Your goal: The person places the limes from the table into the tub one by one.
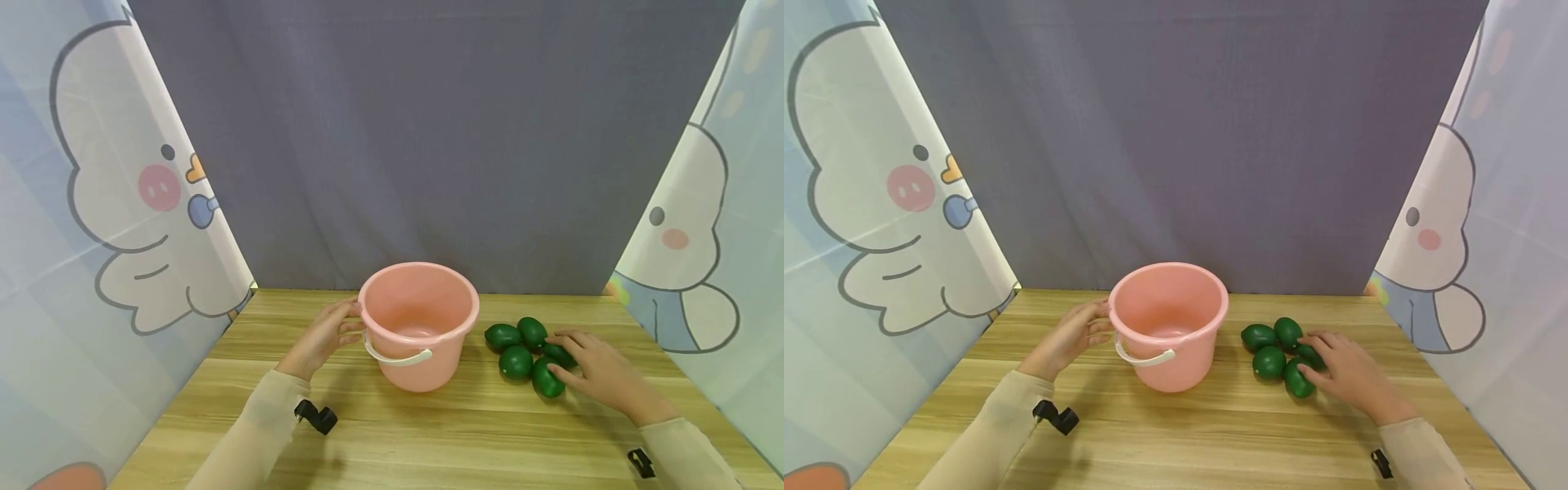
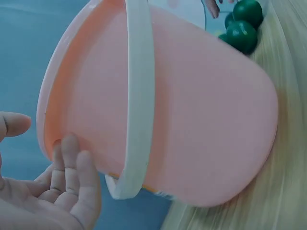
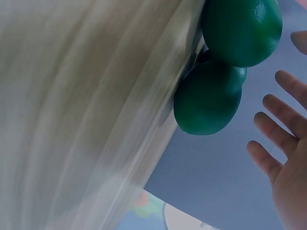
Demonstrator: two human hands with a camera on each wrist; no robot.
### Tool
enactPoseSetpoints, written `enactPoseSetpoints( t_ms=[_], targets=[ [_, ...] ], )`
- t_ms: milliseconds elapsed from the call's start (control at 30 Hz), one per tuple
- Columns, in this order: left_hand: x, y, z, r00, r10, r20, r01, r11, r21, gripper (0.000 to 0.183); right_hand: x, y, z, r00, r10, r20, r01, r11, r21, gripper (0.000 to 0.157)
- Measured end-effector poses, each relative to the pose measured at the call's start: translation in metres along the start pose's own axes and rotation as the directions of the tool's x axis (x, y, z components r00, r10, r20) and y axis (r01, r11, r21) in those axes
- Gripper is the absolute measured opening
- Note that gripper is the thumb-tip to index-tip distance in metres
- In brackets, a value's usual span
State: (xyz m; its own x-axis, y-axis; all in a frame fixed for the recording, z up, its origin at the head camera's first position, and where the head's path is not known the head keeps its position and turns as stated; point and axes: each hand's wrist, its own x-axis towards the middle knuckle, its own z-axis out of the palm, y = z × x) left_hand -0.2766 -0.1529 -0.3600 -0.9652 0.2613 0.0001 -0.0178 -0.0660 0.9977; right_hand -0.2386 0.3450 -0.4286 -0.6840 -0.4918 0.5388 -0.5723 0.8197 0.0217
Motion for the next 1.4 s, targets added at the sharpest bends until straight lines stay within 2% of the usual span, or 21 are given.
enactPoseSetpoints(
  t_ms=[133, 267, 400, 600, 700, 833, 1000, 1200, 1400],
  targets=[
    [0.003, -0.003, 0.002, 1.000, 0.000, 0.018, 0.003, 0.989, -0.150, 0.032, -0.001, -0.001, 0.003, 1.000, -0.001, 0.001, 0.001, 1.000, 0.019, 0.047],
    [0.003, -0.007, 0.005, 1.000, -0.019, 0.008, 0.020, 0.966, -0.260, 0.034, -0.001, -0.003, 0.005, 1.000, -0.003, 0.000, 0.003, 1.000, 0.026, 0.045],
    [0.004, -0.011, 0.006, 0.999, -0.045, 0.011, 0.046, 0.934, -0.353, 0.037, -0.002, -0.006, 0.007, 1.000, -0.003, 0.007, 0.003, 1.000, 0.022, 0.044],
    [0.006, -0.014, 0.009, 0.999, -0.046, 0.022, 0.051, 0.894, -0.444, 0.037, -0.003, -0.007, 0.009, 1.000, 0.006, 0.017, -0.006, 1.000, 0.015, 0.044],
    [0.006, -0.015, 0.010, 0.999, -0.039, 0.011, 0.039, 0.885, -0.464, 0.036, -0.002, -0.009, 0.009, 1.000, 0.006, 0.018, -0.006, 1.000, 0.022, 0.044],
    [0.007, -0.016, 0.012, 1.000, -0.024, -0.016, 0.014, 0.886, -0.463, 0.032, -0.001, -0.012, 0.009, 1.000, 0.005, 0.024, -0.006, 0.999, 0.033, 0.042],
    [0.007, -0.017, 0.013, 0.999, -0.020, -0.029, 0.004, 0.885, -0.466, 0.032, -0.002, -0.015, 0.008, 0.996, 0.051, 0.078, -0.055, 0.997, 0.050, 0.040],
    [0.006, -0.015, 0.014, 0.999, -0.027, -0.032, 0.008, 0.876, -0.482, 0.044, -0.004, -0.018, 0.007, 0.977, 0.125, 0.173, -0.140, 0.987, 0.077, 0.054],
    [0.005, -0.011, 0.016, 0.999, -0.041, -0.033, 0.020, 0.870, -0.493, 0.043, -0.006, -0.017, 0.009, 0.979, 0.124, 0.161, -0.141, 0.985, 0.098, 0.066]
  ],
)
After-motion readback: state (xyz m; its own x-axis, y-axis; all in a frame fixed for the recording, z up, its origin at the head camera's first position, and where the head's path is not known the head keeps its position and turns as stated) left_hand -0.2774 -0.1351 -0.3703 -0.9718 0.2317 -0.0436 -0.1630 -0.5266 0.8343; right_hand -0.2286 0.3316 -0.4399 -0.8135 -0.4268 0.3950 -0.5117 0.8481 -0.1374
